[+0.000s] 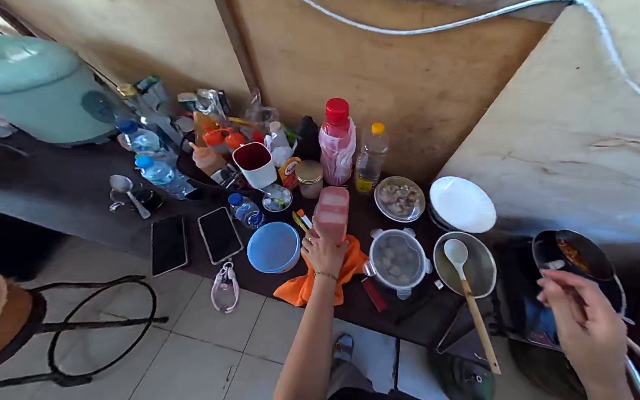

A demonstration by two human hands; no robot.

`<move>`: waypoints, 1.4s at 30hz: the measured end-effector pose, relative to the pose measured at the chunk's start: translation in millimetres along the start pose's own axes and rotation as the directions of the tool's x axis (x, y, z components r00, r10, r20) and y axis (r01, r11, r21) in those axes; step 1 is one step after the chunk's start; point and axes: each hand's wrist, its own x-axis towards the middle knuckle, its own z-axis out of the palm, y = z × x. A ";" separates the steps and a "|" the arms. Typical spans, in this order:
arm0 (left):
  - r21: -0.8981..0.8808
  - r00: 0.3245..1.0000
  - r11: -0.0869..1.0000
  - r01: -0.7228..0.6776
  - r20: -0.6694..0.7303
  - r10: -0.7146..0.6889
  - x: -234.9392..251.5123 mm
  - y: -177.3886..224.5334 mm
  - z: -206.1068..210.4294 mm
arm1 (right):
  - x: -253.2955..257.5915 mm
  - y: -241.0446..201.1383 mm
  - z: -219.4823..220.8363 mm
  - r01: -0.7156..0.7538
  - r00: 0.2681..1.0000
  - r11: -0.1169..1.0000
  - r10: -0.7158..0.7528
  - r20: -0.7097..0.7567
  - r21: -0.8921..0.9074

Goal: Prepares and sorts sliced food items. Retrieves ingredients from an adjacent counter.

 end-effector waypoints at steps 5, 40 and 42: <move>-0.138 0.982 0.978 -0.156 -0.125 0.139 -4.9 -2.5 1.9 | 66.9 -62.0 89.9 0.029 0.990 0.987 -0.050 0.135 0.155; -0.412 0.826 0.779 -0.472 0.102 0.555 -56.1 5.8 5.3 | 161.3 -92.0 447.6 -0.316 0.391 0.834 0.549 0.739 -0.452; -0.405 0.828 0.782 -0.474 0.099 0.553 -52.6 7.6 8.9 | 165.8 -79.9 450.7 -0.350 0.358 0.833 0.542 0.760 -0.429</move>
